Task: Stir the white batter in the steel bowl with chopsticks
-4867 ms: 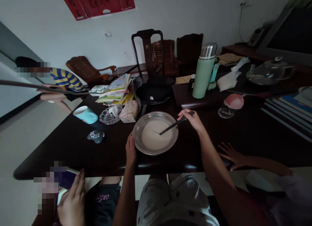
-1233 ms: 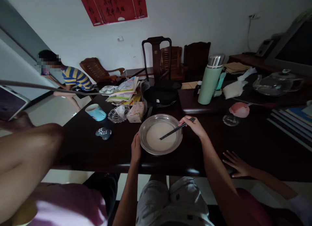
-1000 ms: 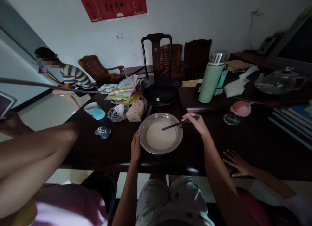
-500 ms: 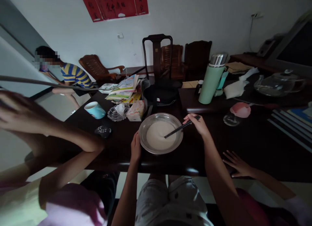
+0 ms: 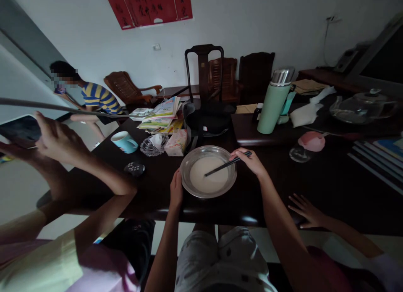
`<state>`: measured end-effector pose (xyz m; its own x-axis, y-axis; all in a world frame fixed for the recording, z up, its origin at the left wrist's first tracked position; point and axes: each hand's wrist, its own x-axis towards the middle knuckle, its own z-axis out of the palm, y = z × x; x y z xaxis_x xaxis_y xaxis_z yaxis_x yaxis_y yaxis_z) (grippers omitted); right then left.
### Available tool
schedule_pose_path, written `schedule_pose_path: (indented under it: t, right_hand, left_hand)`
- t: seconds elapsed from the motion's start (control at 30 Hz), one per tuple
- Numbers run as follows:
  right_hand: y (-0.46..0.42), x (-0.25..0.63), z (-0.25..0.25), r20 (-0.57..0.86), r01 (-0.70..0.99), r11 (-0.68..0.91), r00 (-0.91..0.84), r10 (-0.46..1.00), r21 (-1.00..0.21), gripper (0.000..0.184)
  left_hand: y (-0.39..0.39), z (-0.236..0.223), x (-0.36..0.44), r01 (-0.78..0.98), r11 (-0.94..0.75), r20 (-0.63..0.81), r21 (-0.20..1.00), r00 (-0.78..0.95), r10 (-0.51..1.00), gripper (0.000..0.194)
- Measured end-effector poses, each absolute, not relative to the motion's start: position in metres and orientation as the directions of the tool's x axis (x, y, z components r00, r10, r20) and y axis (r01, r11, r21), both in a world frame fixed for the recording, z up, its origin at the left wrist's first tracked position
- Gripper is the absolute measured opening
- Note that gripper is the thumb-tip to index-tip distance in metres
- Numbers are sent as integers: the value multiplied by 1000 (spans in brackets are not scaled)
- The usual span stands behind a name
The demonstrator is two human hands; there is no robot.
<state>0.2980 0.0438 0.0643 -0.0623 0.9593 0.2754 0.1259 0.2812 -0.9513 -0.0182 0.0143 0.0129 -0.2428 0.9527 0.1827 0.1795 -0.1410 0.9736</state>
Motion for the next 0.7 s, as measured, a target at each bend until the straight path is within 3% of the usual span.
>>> schedule_pose_path:
  t: [0.2, 0.4, 0.57, 0.7]
  right_hand:
    - [45, 304, 64, 301, 129, 289, 85, 950, -949, 39]
    - [44, 298, 64, 290, 133, 303, -112, 951, -944, 38]
    - [44, 302, 65, 284, 153, 272, 66, 957, -950, 41]
    - [44, 301, 65, 256, 152, 262, -57, 965, -953, 42]
  left_hand:
    - [14, 13, -18, 186, -139, 183, 973, -245, 952, 52]
    - [14, 15, -17, 188, -132, 177, 973, -246, 953, 51]
    - [13, 17, -16, 186, -132, 176, 974, -244, 954, 54]
    - [13, 17, -16, 185, -138, 181, 973, -243, 953, 53]
